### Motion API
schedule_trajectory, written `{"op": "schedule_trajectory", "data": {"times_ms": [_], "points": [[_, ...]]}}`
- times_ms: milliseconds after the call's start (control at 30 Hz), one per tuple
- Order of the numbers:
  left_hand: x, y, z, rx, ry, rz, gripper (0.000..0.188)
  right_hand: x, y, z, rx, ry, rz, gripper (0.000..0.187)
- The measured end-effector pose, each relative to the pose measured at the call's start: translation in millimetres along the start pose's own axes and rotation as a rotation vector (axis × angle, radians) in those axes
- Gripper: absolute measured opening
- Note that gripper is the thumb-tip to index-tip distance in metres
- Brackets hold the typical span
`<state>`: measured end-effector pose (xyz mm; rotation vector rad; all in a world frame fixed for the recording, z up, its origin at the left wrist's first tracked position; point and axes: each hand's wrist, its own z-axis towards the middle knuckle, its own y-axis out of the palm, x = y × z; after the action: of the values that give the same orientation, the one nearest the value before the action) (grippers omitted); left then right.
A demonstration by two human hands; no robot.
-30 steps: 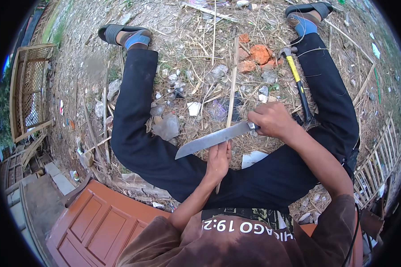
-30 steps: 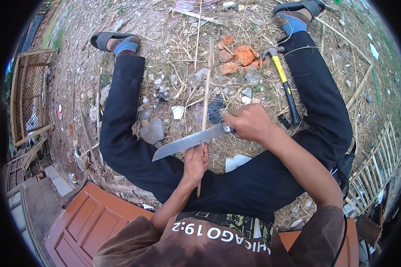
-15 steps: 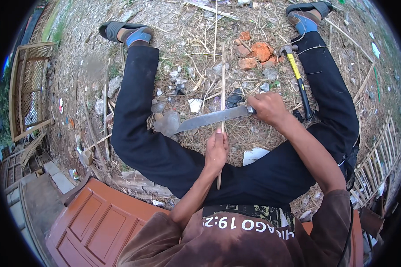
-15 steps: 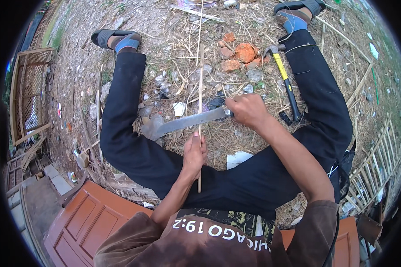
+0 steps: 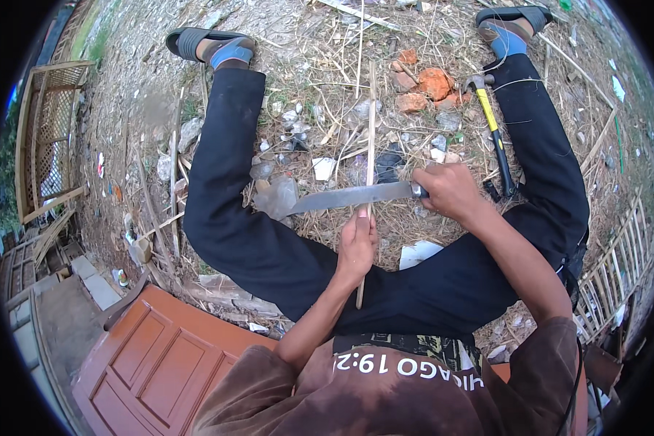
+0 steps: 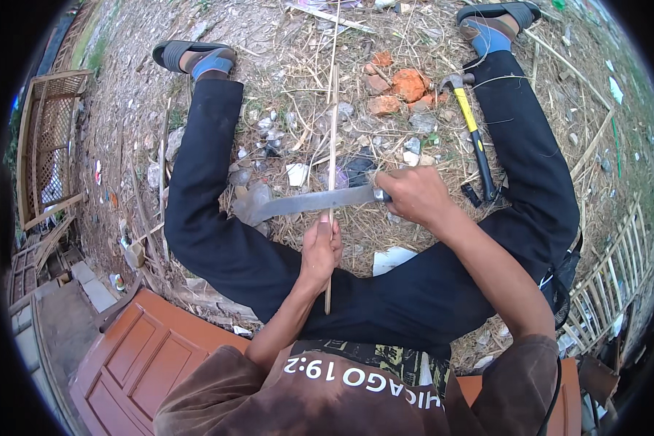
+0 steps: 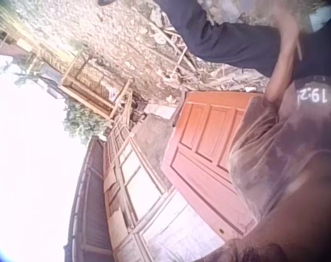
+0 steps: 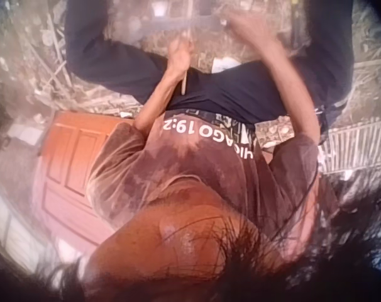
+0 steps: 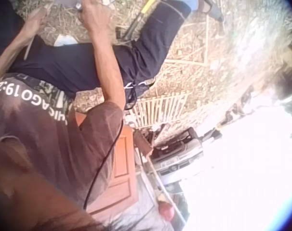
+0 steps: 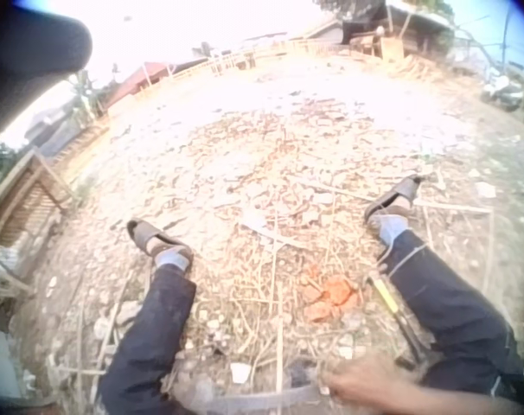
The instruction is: The person whittles and shapes bamboo sticks with a large knife and then assembles them into a triangular frame.
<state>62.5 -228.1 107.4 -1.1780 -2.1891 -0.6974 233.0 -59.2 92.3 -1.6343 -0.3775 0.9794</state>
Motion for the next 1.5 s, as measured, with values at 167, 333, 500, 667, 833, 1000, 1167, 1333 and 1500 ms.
{"op": "schedule_trajectory", "data": {"times_ms": [167,333,500,667,833,1000,1167,1333,1500], "points": [[-13,-1,-9,-0.05,0.022,0.194,0.037,35,-2,31,0.114,0.21,-0.056,0.018],[-5,2,-3,-0.043,0.036,0.036,0.036,11,0,18,-0.02,-0.15,0.024,0.016],[-9,0,-11,-0.051,-0.05,0.091,0.037,31,-3,32,0.075,0.237,-0.054,0.019],[5,-1,-7,-0.062,-0.072,-0.062,0.038,16,9,17,0.009,-0.231,0.024,0.023],[7,-14,-8,-0.064,-0.063,-0.113,0.037,-19,18,9,0.05,0.008,0.049,0.027],[-10,-4,-15,-0.107,-0.076,-0.049,0.037,9,18,26,0.132,0.109,-0.034,0.024],[-9,-2,-14,-0.155,-0.066,-0.01,0.038,8,-8,14,0.047,-0.026,-0.023,0.017],[-10,0,-12,-0.172,-0.093,-0.018,0.039,51,-1,39,0.19,0.281,-0.112,0.014],[-11,-6,-14,-0.132,-0.08,-0.004,0.039,-10,-2,15,0.008,-0.379,-0.02,0.014]]}}
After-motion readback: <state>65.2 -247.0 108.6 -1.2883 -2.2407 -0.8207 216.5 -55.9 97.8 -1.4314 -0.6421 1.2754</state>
